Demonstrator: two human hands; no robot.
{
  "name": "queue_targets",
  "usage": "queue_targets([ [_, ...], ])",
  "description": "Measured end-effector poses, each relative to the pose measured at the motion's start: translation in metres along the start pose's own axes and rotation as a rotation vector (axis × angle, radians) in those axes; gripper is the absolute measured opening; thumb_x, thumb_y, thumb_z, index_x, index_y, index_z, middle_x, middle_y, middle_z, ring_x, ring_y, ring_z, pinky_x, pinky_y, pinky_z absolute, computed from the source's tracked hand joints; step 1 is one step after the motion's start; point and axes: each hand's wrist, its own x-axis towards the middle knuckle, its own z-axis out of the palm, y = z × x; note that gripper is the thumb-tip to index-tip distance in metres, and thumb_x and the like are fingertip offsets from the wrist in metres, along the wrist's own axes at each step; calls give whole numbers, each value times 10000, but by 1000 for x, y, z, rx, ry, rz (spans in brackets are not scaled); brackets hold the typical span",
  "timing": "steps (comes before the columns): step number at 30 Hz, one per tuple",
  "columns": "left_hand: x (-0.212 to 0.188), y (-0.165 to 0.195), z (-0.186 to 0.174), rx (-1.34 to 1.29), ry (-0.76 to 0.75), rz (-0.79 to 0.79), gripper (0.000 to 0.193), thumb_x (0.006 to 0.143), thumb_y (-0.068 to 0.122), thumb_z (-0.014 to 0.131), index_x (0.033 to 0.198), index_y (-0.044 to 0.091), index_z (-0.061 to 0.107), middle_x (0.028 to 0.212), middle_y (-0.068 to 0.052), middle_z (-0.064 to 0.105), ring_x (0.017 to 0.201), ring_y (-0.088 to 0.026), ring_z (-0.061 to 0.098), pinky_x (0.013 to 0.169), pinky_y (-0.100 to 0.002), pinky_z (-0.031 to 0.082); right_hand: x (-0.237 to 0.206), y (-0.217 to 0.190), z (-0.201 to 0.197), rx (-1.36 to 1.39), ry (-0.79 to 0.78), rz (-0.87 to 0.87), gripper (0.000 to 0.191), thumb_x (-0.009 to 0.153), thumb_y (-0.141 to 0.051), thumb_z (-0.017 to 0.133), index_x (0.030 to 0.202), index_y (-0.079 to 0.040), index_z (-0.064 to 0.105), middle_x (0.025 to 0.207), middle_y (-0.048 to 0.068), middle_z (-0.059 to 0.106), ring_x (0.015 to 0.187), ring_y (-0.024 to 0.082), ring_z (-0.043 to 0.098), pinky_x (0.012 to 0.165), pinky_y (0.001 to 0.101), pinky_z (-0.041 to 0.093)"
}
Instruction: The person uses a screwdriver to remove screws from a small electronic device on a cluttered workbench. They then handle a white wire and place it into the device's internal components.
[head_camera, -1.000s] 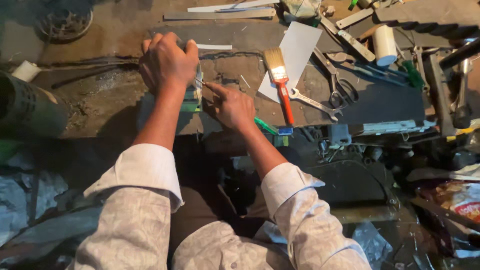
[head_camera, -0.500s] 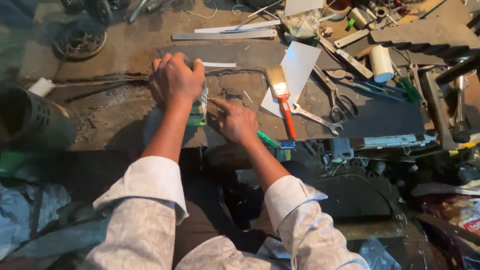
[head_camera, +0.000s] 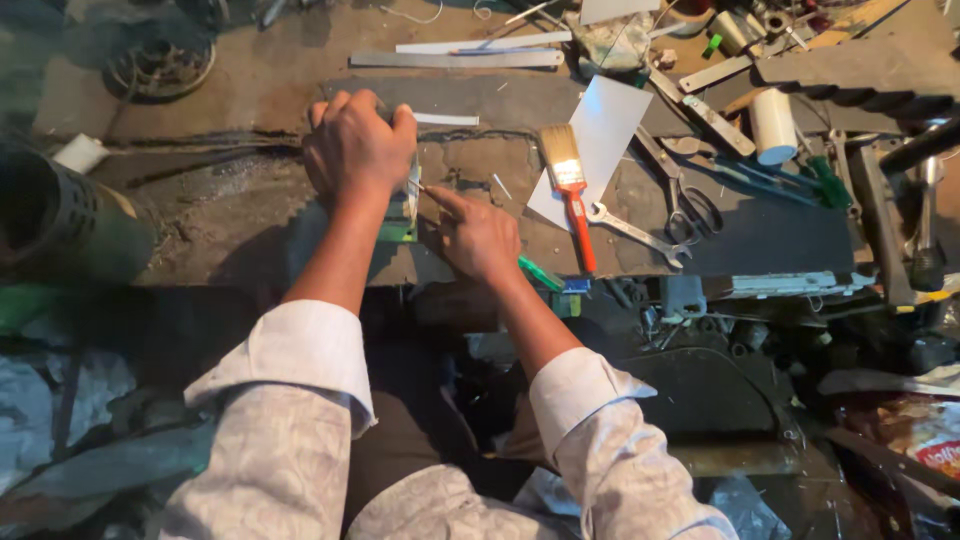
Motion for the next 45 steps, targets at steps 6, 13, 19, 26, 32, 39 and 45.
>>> queue_targets([
  [6, -2, 5, -4, -15, 33, 22, 376, 857, 452, 734, 851, 76, 736, 984, -140, 704, 1022, -389, 612, 801, -542, 517, 0, 0, 0, -4, -37, 34, 552, 790, -210, 699, 1318, -364, 653, 1007, 99, 757, 883, 365, 710, 753, 499, 551],
  [13, -4, 10, -14, 4, 19, -4, 349, 841, 439, 727, 871, 92, 745, 990, -107, 710, 1018, -371, 616, 771, -550, 519, -2, -4, -3, 11, -13, 53, 442, 894, -242, 669, 1320, -361, 666, 1029, 108, 756, 905, 364, 715, 755, 503, 552],
  [19, -2, 9, -13, 14, 45, 7, 363, 820, 449, 738, 840, 86, 741, 972, -121, 705, 1000, -379, 617, 755, -544, 525, -1, -2, -2, 16, -8, 34, 458, 884, -247, 674, 1323, -380, 667, 1036, 108, 753, 879, 361, 720, 727, 497, 557],
  [26, -3, 8, -13, 18, -6, 19, 369, 859, 445, 731, 872, 76, 743, 993, -127, 720, 1012, -378, 627, 795, -538, 516, -1, -3, -4, -6, -68, 73, 449, 879, -314, 707, 1322, -362, 653, 1035, 104, 754, 866, 376, 709, 717, 506, 547],
  [32, -2, 0, -2, 6, 49, 29, 339, 823, 419, 729, 848, 81, 740, 969, -135, 714, 978, -397, 621, 766, -539, 517, 0, -5, -2, -11, 9, 15, 420, 909, -258, 667, 1311, -378, 673, 983, 114, 750, 854, 367, 717, 707, 500, 552],
  [39, 1, -1, 6, 9, 140, 145, 393, 891, 454, 755, 860, 63, 724, 964, -161, 684, 995, -369, 620, 937, -526, 525, -1, -3, -1, -19, -7, 12, 438, 888, -255, 676, 1317, -344, 668, 980, 119, 753, 849, 383, 705, 703, 511, 545],
  [45, -1, 4, -7, -25, -9, -14, 356, 828, 417, 733, 841, 61, 724, 990, -142, 703, 1015, -398, 607, 792, -549, 507, -1, -3, -1, -7, 51, -39, 412, 906, -256, 668, 1307, -347, 660, 990, 108, 756, 866, 361, 719, 716, 498, 557],
])
